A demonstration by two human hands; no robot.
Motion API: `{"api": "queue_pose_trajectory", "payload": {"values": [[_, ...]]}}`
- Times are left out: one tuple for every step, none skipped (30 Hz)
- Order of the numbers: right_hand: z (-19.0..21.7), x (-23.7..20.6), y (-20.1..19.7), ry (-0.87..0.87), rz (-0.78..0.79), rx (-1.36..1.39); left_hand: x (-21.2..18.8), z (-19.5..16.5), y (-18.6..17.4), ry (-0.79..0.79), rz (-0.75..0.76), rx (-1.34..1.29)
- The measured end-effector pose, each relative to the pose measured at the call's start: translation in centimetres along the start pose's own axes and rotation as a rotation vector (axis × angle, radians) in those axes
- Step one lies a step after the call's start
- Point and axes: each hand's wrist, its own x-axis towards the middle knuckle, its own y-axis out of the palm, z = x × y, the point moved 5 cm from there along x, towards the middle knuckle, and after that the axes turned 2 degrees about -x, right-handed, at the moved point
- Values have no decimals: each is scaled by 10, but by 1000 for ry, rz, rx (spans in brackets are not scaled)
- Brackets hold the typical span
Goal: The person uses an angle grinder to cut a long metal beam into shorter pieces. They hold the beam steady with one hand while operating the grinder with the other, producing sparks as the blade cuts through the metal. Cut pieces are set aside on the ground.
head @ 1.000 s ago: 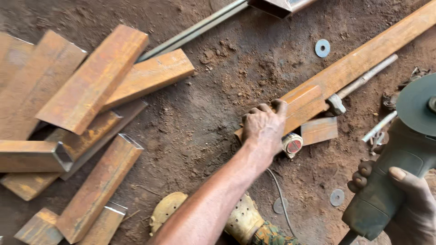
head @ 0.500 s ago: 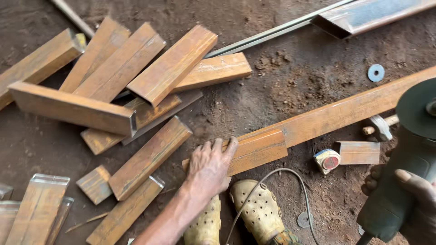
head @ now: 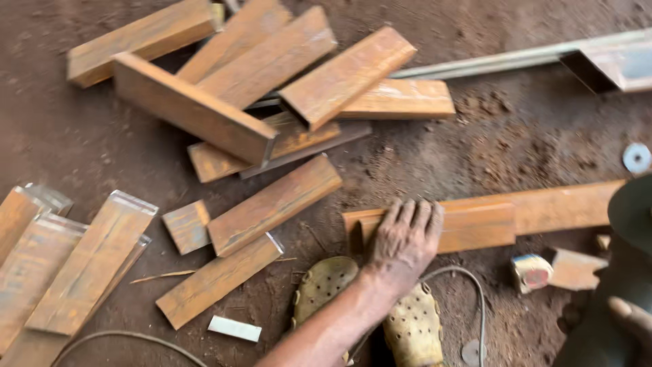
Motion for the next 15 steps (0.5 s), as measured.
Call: {"api": "queue_pose_trajectory", "payload": {"values": [[1,4,7,-21,41,24,-4,2,-1,-4,-22,-24],[2,6,12,-35,77,45,-9,3,-2,-8,-39,-54],[4,6,19,-44,110,65,-12,6,-3,-26,-34,-84],[5,7,26,-41,150,106,-15,8,-4,-39,-31,-112],[4,7,30,-41,188,150,-16,10,-6,-48,-31,-140],[4,8,34,-39,226,194,-17,11,-7,-49,-29,-121],[4,8,34,-22,196,157,-17,13,-8,-49,-24,-102],[5,6,34,-5,164,117,-17,13,-9,-49,-17,-87],[7,5,35,10,133,78,-16,12,-9,-49,-11,-59],[10,6,40,-2,142,82,-15,13,-9,-46,-10,-26],[13,10,48,-16,152,87,-12,14,-8,-42,-9,8],[17,12,53,-23,159,89,-12,14,-7,-51,-10,-21],[17,13,52,44,33,-4,-11,15,-5,-63,-7,-53],[17,18,53,107,-92,-94,-11,15,-4,-73,-6,-83],[17,21,54,165,-210,-184,-10,15,-3,-66,-28,-58]]}}
